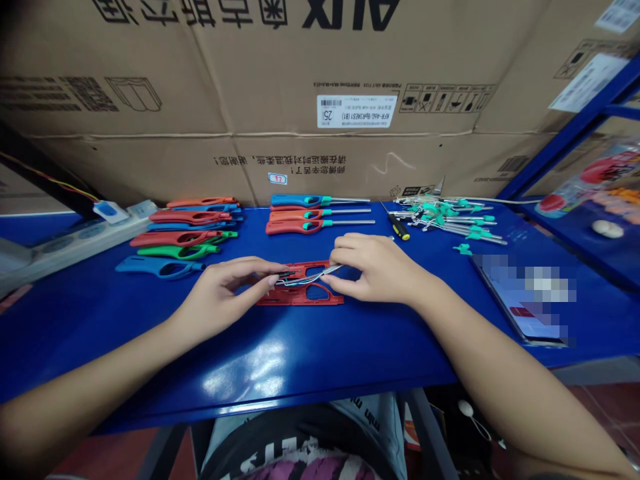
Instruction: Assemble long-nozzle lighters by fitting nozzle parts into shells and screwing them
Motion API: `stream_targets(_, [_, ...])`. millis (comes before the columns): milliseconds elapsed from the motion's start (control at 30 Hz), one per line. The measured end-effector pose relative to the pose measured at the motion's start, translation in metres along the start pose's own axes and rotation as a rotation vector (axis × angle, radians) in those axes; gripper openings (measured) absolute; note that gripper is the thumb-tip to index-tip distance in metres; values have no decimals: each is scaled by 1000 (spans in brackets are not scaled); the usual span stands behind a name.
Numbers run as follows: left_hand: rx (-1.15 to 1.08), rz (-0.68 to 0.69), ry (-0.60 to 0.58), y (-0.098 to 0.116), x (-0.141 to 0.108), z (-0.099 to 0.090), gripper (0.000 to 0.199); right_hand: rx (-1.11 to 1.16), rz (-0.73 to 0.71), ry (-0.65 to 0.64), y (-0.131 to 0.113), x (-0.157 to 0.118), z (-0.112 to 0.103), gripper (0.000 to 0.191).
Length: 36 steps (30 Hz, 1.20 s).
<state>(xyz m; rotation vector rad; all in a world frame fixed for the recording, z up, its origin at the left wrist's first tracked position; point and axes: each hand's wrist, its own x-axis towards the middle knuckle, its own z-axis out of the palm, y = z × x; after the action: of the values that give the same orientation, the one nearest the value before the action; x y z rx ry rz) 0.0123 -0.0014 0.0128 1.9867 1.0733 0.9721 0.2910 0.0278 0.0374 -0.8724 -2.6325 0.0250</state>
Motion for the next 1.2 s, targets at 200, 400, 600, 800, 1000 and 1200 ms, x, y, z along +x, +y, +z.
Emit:
stream_targets(200, [83, 89, 1, 4, -3, 0, 23, -118, -1, 58, -1, 0, 0, 28])
stream_targets(400, [-223, -251, -92, 6, 0, 3, 25, -212, -15, 111, -2, 1, 1, 29])
stream_targets(600, [-487, -519, -154, 8, 4, 4, 34, -280, -54, 84, -4, 1, 1, 31])
stream_targets(800, [-188, -229, -60, 1, 1, 2, 33, -43, -28, -58, -5, -3, -2, 26])
stream_targets(1000, [215, 154, -64, -6, -2, 3, 21, 259, 76, -329, -5, -2, -9, 31])
stream_targets(1200, [274, 341, -88, -14, -1, 8, 20, 419, 91, -455, 2, -3, -12, 26])
